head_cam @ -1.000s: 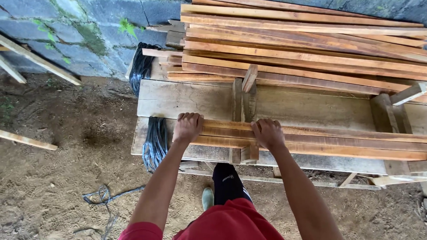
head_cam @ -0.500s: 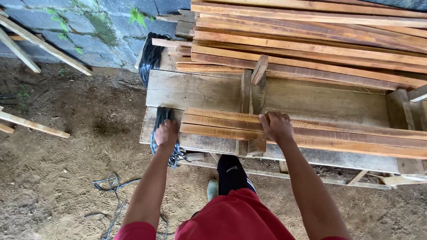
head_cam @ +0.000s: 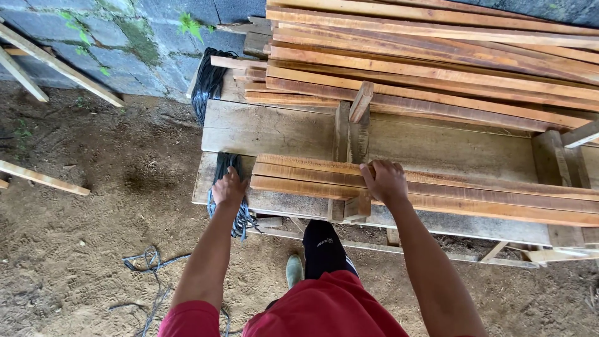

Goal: Bundling several wood slats together using black rubber ties and securing them with knots.

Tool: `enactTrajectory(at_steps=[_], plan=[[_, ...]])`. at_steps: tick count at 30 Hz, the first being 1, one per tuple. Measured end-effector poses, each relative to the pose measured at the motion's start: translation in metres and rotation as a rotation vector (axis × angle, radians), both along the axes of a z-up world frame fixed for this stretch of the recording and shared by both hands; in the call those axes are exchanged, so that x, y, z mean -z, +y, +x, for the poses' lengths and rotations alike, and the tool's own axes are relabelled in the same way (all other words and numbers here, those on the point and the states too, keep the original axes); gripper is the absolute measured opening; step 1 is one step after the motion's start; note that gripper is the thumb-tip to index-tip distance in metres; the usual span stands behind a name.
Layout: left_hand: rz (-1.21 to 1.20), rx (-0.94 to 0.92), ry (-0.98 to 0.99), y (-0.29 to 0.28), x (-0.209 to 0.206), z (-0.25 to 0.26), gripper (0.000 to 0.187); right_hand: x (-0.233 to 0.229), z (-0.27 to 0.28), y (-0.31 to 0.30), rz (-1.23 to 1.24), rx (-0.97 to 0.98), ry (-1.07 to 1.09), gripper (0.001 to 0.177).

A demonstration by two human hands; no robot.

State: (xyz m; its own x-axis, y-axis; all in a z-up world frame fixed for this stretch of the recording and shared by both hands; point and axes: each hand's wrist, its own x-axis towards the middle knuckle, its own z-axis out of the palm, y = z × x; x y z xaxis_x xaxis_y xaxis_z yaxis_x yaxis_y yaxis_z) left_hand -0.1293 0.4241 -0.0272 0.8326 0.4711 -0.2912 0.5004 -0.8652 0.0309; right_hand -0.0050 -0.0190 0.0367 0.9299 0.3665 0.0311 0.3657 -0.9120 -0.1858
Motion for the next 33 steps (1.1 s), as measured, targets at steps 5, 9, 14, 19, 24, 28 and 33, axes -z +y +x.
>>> enactTrajectory(at_steps=[5, 9, 14, 19, 24, 28, 33], plan=[[0.043, -0.02, -0.012, 0.018, 0.046, 0.009, 0.033, -0.005, -0.001, 0.003, -0.017, 0.013, 0.012, 0.052], [-0.001, -0.067, -0.058, 0.014, 0.029, 0.012, 0.031, -0.007, -0.001, 0.004, -0.024, 0.009, 0.022, 0.052], [-0.11, -0.057, -0.127, 0.013, 0.008, 0.02, 0.034, -0.01, -0.003, 0.005, -0.018, 0.016, 0.032, 0.054], [-0.317, -0.038, -0.189, 0.001, -0.05, 0.01, 0.037, -0.002, -0.002, 0.003, 0.016, -0.003, -0.061, 0.048], [-0.45, -0.068, -0.31, -0.013, -0.096, -0.007, 0.034, -0.009, -0.001, 0.004, 0.034, 0.018, 0.073, 0.051], [-0.585, -0.104, -0.536, -0.039, -0.166, -0.015, 0.028, -0.013, -0.003, 0.004, 0.033, 0.035, 0.081, 0.054], [-0.685, 0.054, -0.864, -0.051, -0.226, -0.014, 0.021, -0.026, -0.012, 0.006, 0.04, 0.037, 0.113, 0.054]])
